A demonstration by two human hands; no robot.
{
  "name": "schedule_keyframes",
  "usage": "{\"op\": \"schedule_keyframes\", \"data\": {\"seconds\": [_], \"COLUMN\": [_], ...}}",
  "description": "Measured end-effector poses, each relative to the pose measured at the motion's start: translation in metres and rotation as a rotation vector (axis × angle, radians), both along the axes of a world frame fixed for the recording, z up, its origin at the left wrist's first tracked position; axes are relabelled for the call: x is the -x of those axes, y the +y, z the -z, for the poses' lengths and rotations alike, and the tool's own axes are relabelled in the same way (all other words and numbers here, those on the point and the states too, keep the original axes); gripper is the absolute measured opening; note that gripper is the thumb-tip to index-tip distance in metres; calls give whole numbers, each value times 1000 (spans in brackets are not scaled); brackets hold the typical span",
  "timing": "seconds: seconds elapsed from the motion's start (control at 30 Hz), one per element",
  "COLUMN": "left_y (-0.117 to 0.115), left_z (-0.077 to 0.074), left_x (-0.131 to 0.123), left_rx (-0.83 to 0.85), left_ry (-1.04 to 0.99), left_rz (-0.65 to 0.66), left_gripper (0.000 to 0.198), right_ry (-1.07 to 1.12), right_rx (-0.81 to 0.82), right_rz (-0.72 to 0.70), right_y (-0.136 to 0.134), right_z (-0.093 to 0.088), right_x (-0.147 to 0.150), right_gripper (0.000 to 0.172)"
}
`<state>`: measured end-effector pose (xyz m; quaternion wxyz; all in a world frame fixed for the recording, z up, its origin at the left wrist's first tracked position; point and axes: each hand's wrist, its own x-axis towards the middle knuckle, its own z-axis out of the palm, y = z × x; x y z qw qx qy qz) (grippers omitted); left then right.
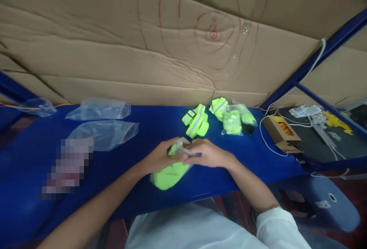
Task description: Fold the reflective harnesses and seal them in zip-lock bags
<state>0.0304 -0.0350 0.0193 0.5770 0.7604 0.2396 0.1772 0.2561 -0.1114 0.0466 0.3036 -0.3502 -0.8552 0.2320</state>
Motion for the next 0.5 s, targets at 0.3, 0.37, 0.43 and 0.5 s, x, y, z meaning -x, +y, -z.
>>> {"op": "schedule_keyframes", "data": {"seconds": [0.3,0.37,0.43,0.5], "left_y": [3,7,11,13], "left_z": [-6,-7,-7,-5], "left_x": [4,6,8,8], "left_rx": [312,304,289,272], "left_ry": [-281,-286,-259,-258], "left_rz": [-26,-25,-61,-164], "left_gripper": [67,64,56,45], "right_ry": [-8,8,79,140], "right_rx": [-91,-85,-56,-7], "right_rz": [278,274,247,226], "right_y": [-3,-4,-4,-4], "right_z": [-4,-3,-4,-3], "right_x": [-26,-25,-26,-29], "right_gripper": [19,15,13,16]}}
